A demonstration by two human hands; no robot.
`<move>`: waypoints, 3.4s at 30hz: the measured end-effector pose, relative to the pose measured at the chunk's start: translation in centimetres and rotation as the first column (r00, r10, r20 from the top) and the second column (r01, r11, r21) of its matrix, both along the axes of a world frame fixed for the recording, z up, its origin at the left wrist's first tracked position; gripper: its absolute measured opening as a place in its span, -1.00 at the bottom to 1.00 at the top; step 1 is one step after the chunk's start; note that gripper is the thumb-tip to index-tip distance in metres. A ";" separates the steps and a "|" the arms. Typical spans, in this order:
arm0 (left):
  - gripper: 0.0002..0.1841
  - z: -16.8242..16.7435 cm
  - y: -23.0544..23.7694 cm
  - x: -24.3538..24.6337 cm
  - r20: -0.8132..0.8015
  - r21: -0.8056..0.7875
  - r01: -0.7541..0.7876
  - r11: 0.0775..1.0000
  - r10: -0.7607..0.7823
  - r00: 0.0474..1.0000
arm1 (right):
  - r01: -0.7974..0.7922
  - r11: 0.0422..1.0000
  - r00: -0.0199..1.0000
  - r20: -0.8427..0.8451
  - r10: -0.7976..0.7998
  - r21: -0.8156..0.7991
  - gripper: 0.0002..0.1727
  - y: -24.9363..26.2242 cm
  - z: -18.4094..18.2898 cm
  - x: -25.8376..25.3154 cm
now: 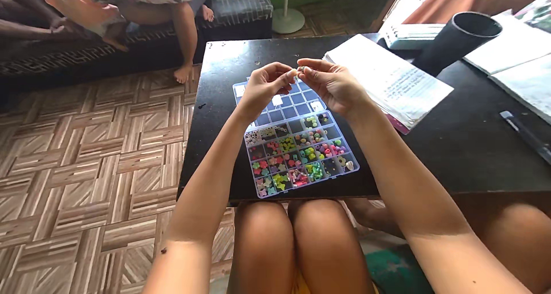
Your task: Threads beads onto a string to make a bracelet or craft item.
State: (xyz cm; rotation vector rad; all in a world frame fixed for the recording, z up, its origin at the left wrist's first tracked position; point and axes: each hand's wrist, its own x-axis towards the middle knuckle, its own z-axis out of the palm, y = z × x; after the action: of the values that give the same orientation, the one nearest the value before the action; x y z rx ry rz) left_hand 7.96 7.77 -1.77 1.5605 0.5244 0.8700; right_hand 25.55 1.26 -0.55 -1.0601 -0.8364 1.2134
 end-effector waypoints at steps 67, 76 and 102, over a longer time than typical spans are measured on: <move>-0.92 -0.1 -0.2 0.3 0.039 -0.061 0.031 0.998 -0.029 0.999 | -0.062 0.987 0.992 0.117 0.044 0.151 -0.88 0.1 -0.9 -0.7; -0.90 -0.2 -0.3 0.3 0.052 -0.193 0.096 0.977 -0.088 0.995 | -0.085 0.963 0.961 0.275 0.012 0.256 -0.83 0.3 -1.3 0.0; -0.82 1.2 1.9 -2.8 -0.478 0.283 0.095 0.954 0.054 0.877 | 0.452 0.804 0.892 -0.204 -0.404 0.387 -0.76 0.0 1.5 2.9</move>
State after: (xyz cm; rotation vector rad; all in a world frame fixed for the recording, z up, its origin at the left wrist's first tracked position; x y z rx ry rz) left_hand 5.21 9.67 -0.58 2.0790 0.7541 0.5509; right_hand 28.48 1.24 0.93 -0.7551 -0.6819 0.6534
